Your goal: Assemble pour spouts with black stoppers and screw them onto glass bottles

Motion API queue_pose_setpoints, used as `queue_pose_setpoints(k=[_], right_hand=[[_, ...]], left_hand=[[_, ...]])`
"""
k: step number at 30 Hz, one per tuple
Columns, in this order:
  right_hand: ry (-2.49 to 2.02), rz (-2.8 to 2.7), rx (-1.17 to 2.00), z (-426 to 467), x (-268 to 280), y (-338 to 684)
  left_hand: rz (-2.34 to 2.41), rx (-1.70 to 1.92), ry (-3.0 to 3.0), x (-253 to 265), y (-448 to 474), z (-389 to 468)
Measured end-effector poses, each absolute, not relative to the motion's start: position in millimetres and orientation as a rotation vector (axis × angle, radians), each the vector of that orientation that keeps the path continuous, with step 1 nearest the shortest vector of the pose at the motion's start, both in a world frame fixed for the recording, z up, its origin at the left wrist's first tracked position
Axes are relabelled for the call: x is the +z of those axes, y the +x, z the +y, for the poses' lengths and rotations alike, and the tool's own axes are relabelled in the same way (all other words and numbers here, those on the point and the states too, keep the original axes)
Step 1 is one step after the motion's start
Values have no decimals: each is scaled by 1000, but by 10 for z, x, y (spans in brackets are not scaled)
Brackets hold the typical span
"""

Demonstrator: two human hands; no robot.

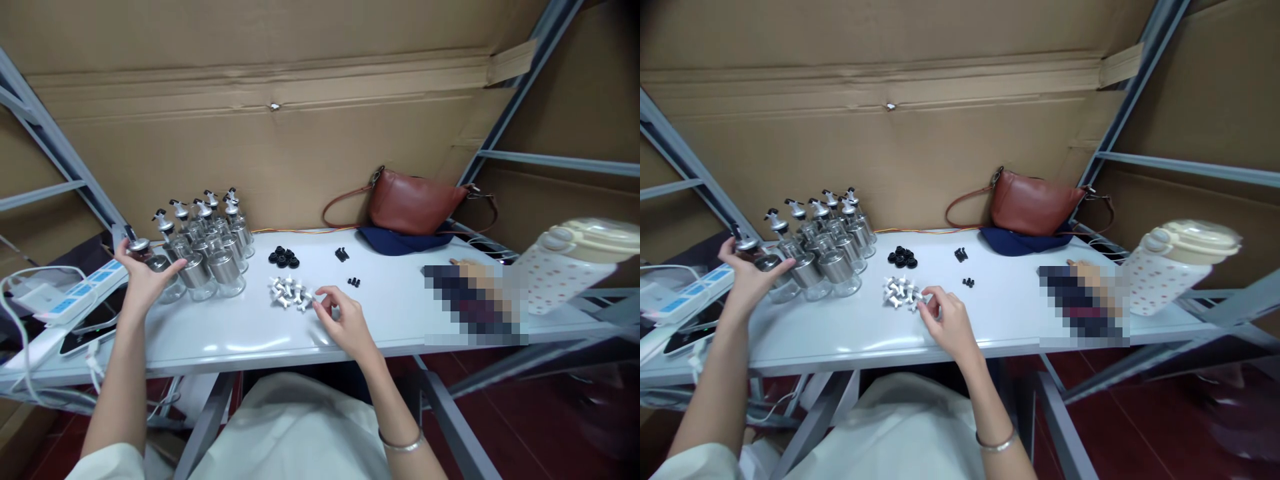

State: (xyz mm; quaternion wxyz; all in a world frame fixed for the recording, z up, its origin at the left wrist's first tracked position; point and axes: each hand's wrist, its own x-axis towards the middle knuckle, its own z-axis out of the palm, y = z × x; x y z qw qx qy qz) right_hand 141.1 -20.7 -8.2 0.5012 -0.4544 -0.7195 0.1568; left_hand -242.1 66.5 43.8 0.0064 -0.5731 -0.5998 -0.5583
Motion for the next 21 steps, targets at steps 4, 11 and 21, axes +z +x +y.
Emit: queue_pose_setpoints(k=[4, 11, 21], right_hand=[[-1127, -1729, 382, -216, -63, 1413], [-1172, -1671, 404, -214, -78, 1423], [-1153, -1617, 382, -215, -85, 1426]], left_hand=[[-1882, -1820, -1714, 352, -2482, 657], [-1727, -2064, -1478, 219, -2210, 340], [-1726, -2544, -1628, 389, -1628, -99]])
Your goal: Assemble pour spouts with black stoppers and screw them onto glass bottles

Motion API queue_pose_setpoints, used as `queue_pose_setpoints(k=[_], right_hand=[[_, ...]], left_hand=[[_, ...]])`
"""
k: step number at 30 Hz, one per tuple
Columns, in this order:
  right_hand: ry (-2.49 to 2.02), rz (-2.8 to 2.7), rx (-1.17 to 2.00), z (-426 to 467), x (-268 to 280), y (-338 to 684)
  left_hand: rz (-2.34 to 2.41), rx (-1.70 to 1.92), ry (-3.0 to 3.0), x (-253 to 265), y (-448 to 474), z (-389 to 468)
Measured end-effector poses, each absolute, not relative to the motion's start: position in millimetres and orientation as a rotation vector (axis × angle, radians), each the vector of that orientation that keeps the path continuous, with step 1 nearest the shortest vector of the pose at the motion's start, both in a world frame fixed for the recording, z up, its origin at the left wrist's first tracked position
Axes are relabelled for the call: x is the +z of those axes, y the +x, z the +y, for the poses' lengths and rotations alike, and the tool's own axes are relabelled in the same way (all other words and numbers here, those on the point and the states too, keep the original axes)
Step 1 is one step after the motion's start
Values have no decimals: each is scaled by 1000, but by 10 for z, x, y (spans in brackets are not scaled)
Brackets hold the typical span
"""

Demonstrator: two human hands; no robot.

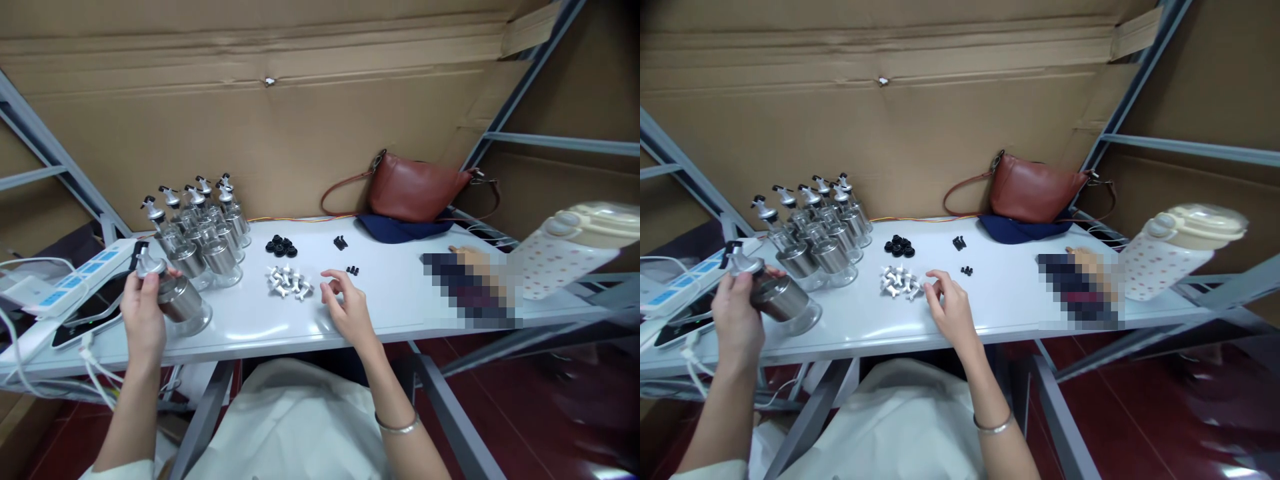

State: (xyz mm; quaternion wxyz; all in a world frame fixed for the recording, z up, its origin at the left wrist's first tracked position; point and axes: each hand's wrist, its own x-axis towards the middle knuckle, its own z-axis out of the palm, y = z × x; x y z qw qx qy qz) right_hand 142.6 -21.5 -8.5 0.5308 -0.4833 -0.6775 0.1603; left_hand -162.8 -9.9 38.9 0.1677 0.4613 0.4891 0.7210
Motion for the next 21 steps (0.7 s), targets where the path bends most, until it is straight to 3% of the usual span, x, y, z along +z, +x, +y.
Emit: queue_pose_setpoints(k=[21], right_hand=[[-1073, -1548, 419, -245, -80, 1446]], left_hand=[[682, 1380, 1518, 432, -590, -308]])
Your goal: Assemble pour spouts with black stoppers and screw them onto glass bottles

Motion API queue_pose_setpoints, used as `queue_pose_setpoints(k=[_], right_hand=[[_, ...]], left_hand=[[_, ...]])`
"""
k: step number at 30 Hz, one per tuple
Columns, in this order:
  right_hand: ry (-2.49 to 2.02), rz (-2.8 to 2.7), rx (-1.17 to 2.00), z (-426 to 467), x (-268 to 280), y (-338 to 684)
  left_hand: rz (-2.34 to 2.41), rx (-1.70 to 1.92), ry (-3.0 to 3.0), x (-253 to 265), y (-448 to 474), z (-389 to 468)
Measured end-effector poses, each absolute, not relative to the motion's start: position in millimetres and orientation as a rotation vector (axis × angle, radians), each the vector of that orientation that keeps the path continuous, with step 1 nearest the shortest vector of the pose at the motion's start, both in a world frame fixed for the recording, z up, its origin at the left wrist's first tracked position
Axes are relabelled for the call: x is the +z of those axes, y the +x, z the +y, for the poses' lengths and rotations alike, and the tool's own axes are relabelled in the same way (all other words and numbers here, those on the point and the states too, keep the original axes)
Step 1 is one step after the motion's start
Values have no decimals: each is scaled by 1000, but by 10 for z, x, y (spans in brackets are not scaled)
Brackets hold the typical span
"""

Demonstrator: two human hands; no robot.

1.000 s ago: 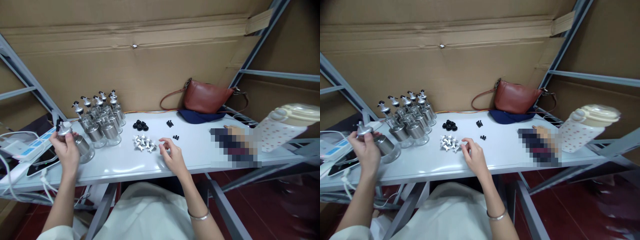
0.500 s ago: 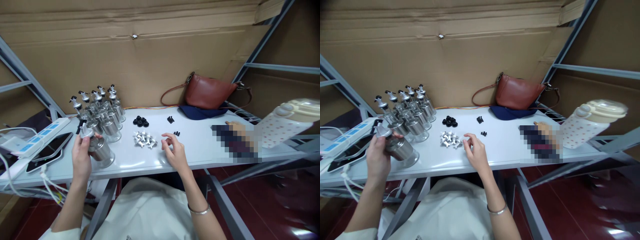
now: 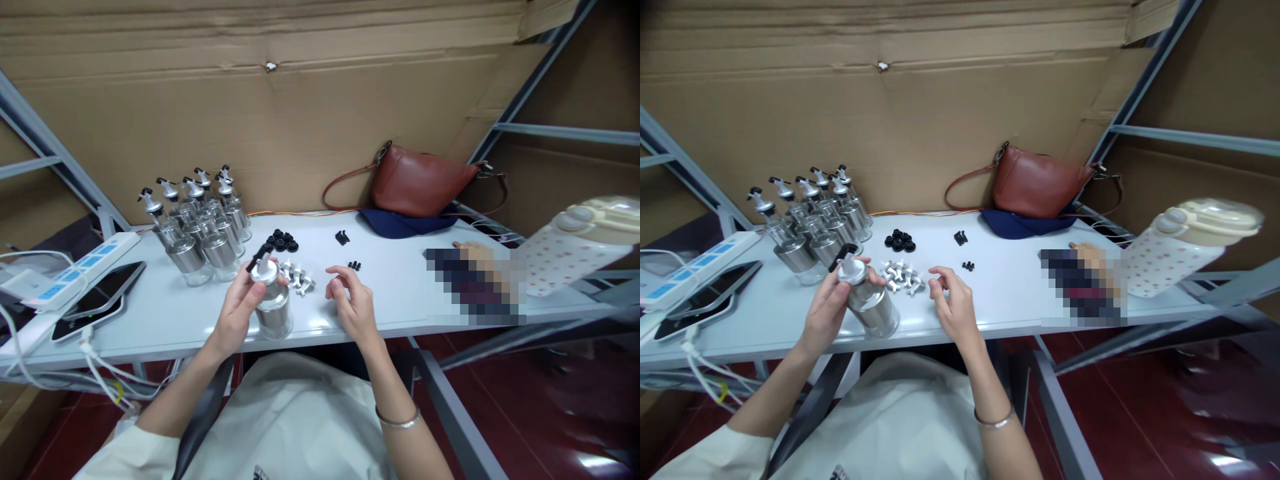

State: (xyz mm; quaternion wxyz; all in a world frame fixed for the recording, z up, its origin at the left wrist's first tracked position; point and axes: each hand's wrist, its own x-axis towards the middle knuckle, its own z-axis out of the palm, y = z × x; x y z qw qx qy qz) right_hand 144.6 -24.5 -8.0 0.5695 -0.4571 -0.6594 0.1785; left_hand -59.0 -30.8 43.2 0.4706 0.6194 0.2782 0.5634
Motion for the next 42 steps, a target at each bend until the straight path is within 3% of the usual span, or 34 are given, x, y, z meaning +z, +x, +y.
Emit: queue_pose_setpoints(k=[10, 16, 22, 34, 42], right_hand=[[-840, -1467, 418, -403, 287, 1439], [-841, -1641, 384, -494, 546, 1426], [-763, -1650, 456, -486, 473, 1413], [-862, -1555, 312, -415, 373, 1252], [-849, -1528, 420, -405, 470, 1236]], left_hand=[[407, 1004, 1463, 577, -218, -215], [424, 1078, 1528, 494, 13, -202], [410, 1062, 1657, 422, 74, -179], [586, 1436, 1585, 300, 279, -207], [725, 1475, 1581, 307, 290, -200]])
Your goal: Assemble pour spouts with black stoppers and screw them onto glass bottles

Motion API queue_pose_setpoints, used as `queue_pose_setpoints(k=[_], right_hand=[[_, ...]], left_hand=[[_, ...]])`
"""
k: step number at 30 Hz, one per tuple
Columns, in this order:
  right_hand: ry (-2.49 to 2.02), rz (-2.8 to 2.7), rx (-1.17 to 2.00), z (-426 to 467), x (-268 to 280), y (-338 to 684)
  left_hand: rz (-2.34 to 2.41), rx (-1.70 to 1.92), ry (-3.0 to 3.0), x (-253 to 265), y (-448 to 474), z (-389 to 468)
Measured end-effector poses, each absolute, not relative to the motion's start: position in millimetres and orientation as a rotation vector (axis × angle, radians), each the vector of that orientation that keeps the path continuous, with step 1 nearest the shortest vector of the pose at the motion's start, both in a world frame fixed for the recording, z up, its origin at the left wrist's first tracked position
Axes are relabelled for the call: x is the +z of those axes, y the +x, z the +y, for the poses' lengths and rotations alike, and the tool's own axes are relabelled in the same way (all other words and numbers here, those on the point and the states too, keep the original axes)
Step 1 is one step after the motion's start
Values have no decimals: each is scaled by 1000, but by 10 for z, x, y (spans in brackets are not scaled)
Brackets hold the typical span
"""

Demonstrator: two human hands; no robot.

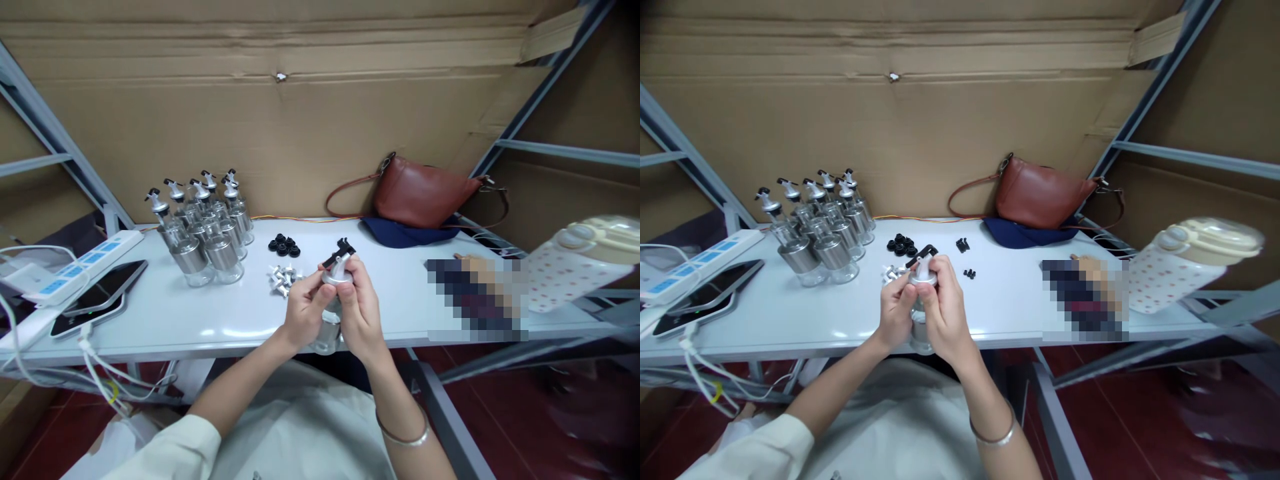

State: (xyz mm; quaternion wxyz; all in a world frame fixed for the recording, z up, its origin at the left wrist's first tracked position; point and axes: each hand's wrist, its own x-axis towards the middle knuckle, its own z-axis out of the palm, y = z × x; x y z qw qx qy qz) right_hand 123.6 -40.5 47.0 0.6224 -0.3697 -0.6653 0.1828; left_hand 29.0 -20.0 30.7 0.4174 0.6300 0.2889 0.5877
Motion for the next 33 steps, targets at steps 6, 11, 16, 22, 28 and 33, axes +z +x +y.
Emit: queue_pose_setpoints(k=[6, 11, 16, 22, 28, 33], right_hand=[[-810, -1532, 447, -402, 533, 1244], [-830, -1532, 494, -400, 557, 1257], [-863, -1505, 531, -400, 584, 1249], [-882, -1459, 622, -395, 637, 1237], [-920, -1431, 756, -363, 705, 1256], [-938, -1409, 772, -348, 727, 1268]], left_hand=[[691, 1500, 1586, 314, 288, -199], [673, 1487, 1587, 314, 286, -200], [622, 1525, 1597, 314, 288, -194], [559, 1574, 1661, 297, 291, -192], [487, 1605, 1704, 305, 301, -180], [535, 1599, 1724, 319, 302, -181]])
